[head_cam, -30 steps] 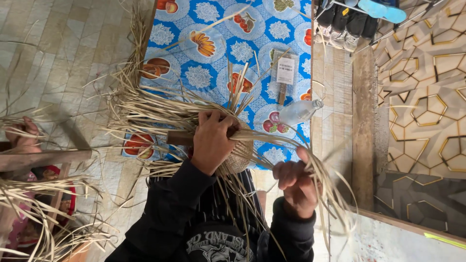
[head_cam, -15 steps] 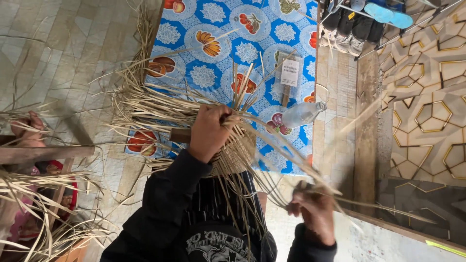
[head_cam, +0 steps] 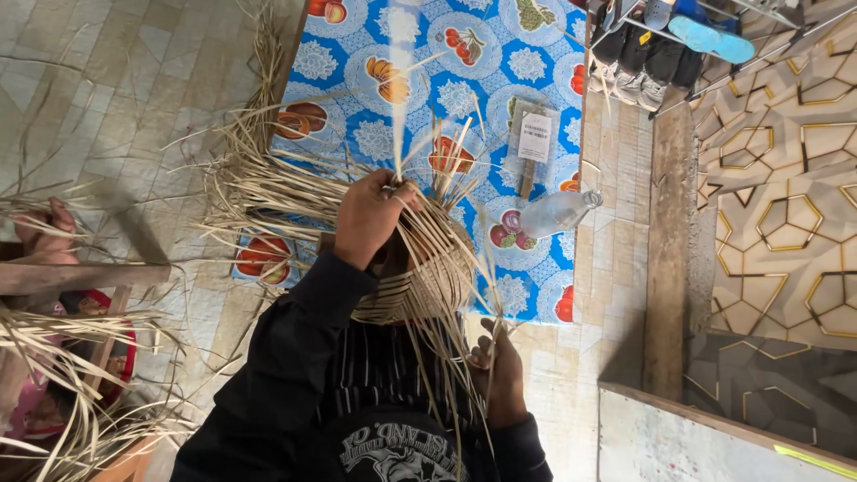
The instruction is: Weaving a basket using dried plant fibers around a wooden mold.
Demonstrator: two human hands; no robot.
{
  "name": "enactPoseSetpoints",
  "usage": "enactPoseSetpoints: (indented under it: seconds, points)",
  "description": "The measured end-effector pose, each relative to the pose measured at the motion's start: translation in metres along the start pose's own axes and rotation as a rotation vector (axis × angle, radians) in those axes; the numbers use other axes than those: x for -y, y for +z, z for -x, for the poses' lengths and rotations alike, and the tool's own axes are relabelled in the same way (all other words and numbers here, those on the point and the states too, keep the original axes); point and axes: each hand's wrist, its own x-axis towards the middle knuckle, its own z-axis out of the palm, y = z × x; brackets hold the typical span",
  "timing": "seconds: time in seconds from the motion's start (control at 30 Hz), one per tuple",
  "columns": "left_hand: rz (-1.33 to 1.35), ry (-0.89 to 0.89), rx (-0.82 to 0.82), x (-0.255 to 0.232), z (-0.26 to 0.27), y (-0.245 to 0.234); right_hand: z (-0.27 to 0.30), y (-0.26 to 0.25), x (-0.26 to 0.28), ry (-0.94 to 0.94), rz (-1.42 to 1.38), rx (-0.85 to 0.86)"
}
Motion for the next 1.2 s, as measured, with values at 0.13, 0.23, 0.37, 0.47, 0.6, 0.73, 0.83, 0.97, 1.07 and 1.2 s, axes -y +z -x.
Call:
enactPoseSetpoints:
  seconds: [0.13,0.23,0.37,0.47,0.6,0.73,0.83,0.97,1.07,1.2]
  points:
    - [-0.064,-0.031,-0.021,-0.003,0.003,0.002,0.001,-0.016,-0.012,-0.071,-0.005,0.097]
    - [-0.195,0.125,-0.033,0.009,-0.005,0.004,-0.01,-0.037,-0.017,-0.244,-0.031,0.209]
    - [-0.229,0.26,0.067,0.019,-0.018,0.002,-0.006,-0.056,-0.007,-0.539,-0.003,0.65]
    - [-0.185,0.171,0.068,0.012,-0.018,0.003,-0.012,-0.077,-0.003,-0.569,-0.182,0.631]
    - [-0.071,0.045,0.035,0.007,-0.02,-0.001,-0.001,-0.066,0.006,-0.247,0.21,0.363]
    - [-0.056,-0.028,-0.02,0.024,-0.032,-0.002,0.011,-0.046,0.003,-0.281,0.254,0.806]
    - [0.065,-0.155,-0.006,0.02,-0.032,-0.005,-0.023,-0.077,-0.013,-0.34,-0.352,0.966]
    - [0.088,-0.129,0.034,0.012,-0.028,-0.01,-0.024,-0.069,-0.012,-0.321,0.164,0.704]
    - [-0.01,0.045,0.073,0.012,-0.027,-0.016,-0.011,-0.054,-0.01,-0.327,0.435,0.566]
    - [0.04,0.276,0.064,0.001,-0.023,-0.02,0.003,-0.046,0.004,-0.499,0.336,0.529]
